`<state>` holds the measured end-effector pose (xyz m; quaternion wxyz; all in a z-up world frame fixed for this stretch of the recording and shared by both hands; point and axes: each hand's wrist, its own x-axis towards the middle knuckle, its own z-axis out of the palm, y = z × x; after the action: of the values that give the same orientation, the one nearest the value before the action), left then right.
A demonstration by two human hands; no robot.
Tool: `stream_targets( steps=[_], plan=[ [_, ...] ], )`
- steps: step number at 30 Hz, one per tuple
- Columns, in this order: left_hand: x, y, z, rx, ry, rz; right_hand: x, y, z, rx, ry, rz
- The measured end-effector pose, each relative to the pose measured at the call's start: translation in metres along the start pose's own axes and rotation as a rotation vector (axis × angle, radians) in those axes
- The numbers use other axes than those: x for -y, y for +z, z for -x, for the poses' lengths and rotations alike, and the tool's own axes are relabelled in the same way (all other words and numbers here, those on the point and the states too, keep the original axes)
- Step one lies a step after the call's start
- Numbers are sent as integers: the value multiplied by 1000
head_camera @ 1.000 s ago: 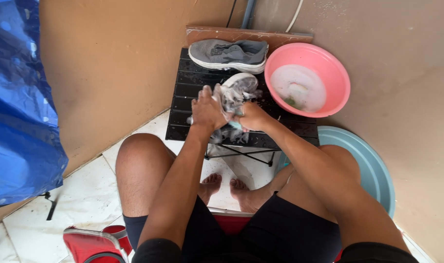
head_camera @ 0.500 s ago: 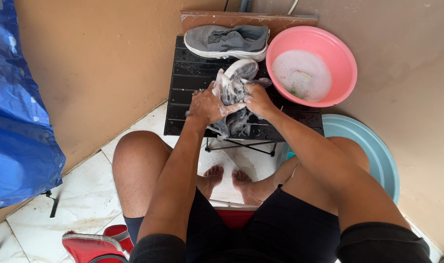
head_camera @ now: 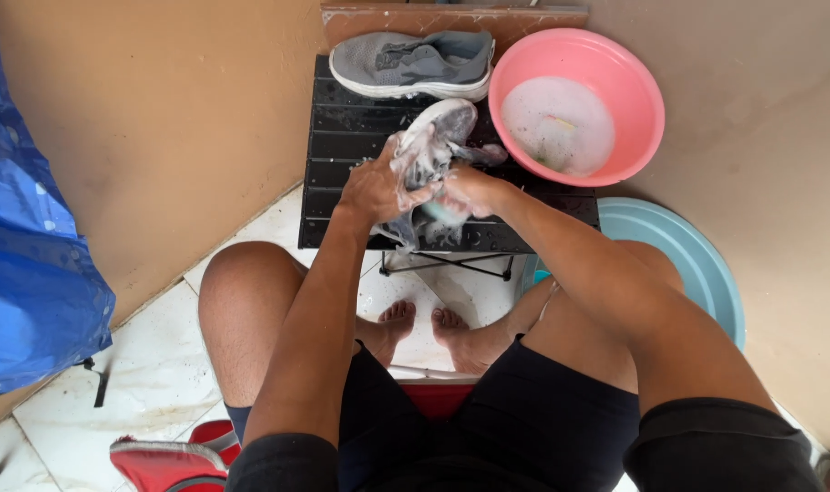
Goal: The person scrubs a gray sneaker with a brush and soapy water. They clean the upper, sides, and sole of the shoe while holding it over a small black table. A pink basin with soapy water and a blue basin are nearby.
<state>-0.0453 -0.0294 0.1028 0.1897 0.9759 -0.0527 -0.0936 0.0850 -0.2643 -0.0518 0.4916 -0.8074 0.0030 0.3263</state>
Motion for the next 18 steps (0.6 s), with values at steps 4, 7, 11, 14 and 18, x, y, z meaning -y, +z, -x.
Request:
stream_targets(
  steps=[4,7,11,14,18],
  plan=[
    [11,16,-7,28,27,-24,-28,-18,-1,95,54,128],
    [32,45,-32,-25,33,-42,-53,-20,-80,-248,-506,410],
    [25,43,-24,4,53,-74,-3,0,13,172,-131,1],
    [30,40,-31,4,61,-73,-29,-20,-30,-107,-304,295],
    [53,73,-45,-6,55,-97,-48,9,-42,-115,-418,250]
  ],
)
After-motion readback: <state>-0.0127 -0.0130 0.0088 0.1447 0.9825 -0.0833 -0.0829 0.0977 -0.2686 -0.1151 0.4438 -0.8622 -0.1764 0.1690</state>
